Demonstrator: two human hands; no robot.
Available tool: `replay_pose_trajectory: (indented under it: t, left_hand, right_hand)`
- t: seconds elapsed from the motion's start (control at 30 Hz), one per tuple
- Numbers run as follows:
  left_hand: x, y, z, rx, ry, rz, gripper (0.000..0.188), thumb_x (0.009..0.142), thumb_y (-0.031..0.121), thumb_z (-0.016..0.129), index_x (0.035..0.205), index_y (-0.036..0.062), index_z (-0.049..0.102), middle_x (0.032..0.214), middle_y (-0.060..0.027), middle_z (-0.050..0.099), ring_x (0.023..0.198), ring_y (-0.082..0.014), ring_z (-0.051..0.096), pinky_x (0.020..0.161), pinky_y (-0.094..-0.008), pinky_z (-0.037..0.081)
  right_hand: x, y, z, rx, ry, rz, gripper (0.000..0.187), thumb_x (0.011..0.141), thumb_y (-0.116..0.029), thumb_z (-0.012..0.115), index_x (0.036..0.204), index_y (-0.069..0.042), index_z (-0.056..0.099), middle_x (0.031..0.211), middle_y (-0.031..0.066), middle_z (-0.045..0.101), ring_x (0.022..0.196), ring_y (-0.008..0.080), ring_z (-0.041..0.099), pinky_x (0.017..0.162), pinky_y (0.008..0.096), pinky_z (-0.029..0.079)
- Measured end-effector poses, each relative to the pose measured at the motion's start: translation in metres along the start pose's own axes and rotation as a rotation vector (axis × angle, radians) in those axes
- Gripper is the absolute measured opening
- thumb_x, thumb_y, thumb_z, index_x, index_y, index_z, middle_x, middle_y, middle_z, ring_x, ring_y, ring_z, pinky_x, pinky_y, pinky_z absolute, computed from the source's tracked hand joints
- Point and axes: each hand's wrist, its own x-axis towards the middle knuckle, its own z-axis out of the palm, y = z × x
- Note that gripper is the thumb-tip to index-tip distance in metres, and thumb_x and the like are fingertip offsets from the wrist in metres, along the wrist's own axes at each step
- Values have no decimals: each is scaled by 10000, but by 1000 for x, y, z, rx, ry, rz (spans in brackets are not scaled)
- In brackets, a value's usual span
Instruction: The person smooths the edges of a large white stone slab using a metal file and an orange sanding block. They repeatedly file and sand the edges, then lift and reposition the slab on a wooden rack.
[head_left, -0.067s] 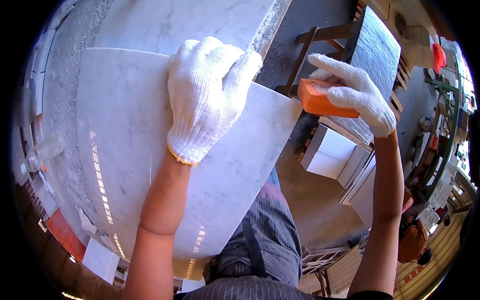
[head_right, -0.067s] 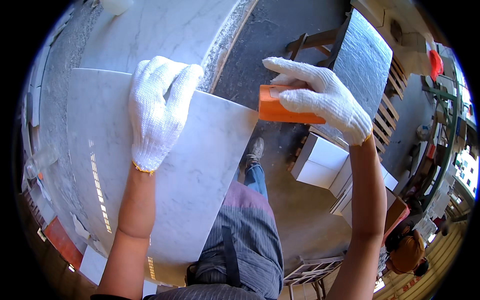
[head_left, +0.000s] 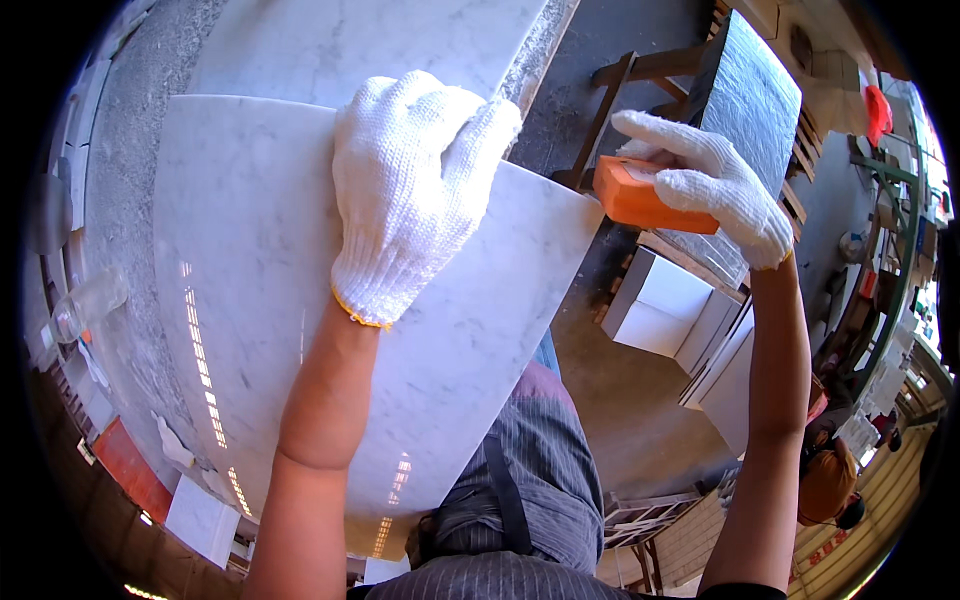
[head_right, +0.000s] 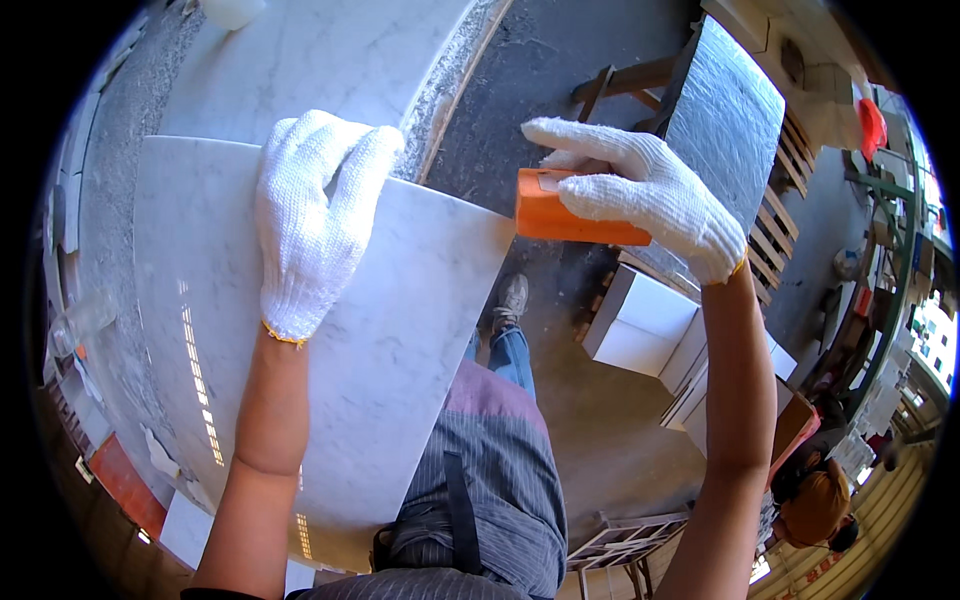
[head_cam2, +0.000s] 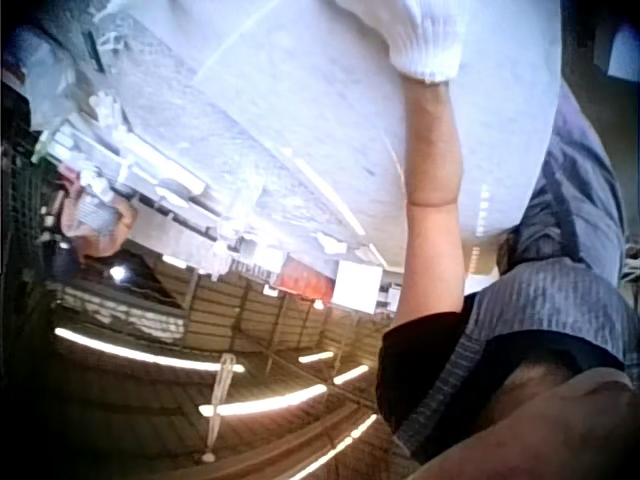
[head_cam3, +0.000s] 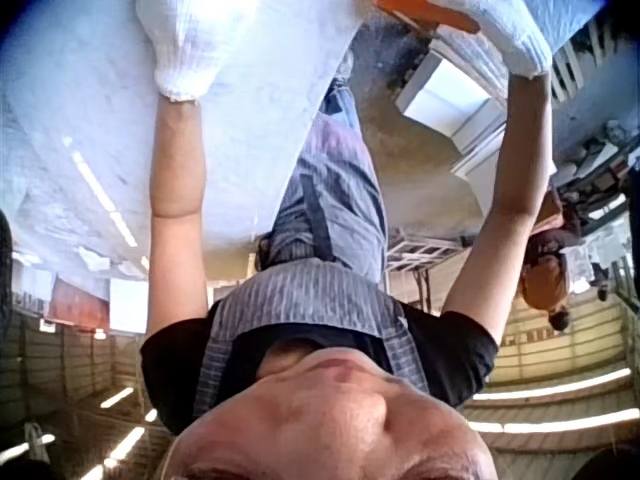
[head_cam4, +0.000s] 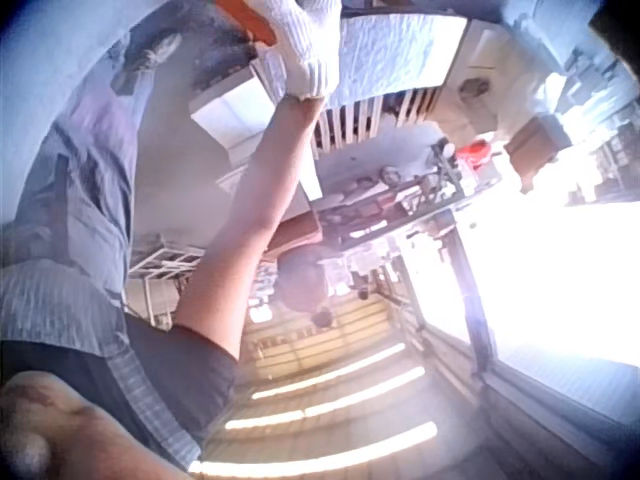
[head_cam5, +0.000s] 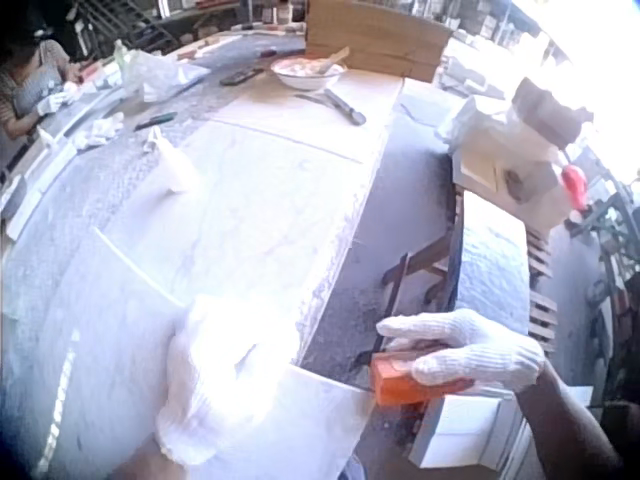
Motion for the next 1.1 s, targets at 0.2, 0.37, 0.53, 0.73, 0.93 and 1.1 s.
replay_pose_trajectory:
  t: [0.2, 0.37, 0.53, 0.73, 0.93, 1.1]
  left_hand:
    - [1, 1, 2, 28, -6, 13, 39, 853, 65, 690, 874, 34, 701, 783, -60, 615, 748, -223, 539, 677, -330, 437]
    - [0, -4, 8, 6, 77, -5, 100, 813, 171, 726, 767, 84, 707, 717, -71, 614, 696, -284, 551, 633, -409, 430]
    - [3, -2, 5, 34, 19, 32, 35, 849, 73, 695, 851, 38, 690, 762, -69, 608, 732, -244, 536, 677, -347, 434]
    - [4, 0, 3, 8, 12, -2, 30, 842, 75, 685, 845, 48, 696, 775, -63, 616, 743, -261, 540, 694, -359, 439]
    - [0, 0, 6, 57, 15, 7, 15, 827, 70, 690, 823, 56, 690, 751, -65, 602, 733, -256, 530, 679, -361, 427]
    - [1, -2, 4, 8, 19, -22, 25, 826, 66, 698, 811, 58, 680, 743, -64, 594, 724, -260, 524, 669, -372, 421]
  right_hand:
    - [1, 42, -9, 178, 43, -156, 676, 909, -585, 563, 1359, -80, 577, 1246, 110, 651, 1162, 219, 596, 1033, 346, 437]
    - [33, -16, 36, 74, -55, -257, 655, 922, -540, 603, 1360, -55, 568, 1291, 108, 628, 1178, 226, 578, 1033, 353, 433]
    - [-4, -1, 30, 65, 8, -107, 779, 805, -605, 703, 1364, -79, 573, 1304, 140, 622, 1206, 262, 583, 1038, 377, 437]
    - [40, -19, 42, 125, -69, -183, 707, 841, -524, 702, 1365, -68, 574, 1249, 112, 650, 1100, 199, 609, 994, 354, 454]
    - [3, 16, 27, 130, -36, -66, 700, 837, -488, 717, 1368, -57, 567, 1267, 109, 642, 1169, 213, 589, 1029, 349, 434]
    - [28, -17, 45, 191, -60, -170, 676, 841, -455, 728, 1362, -55, 571, 1297, 99, 624, 1168, 190, 576, 1022, 335, 436]
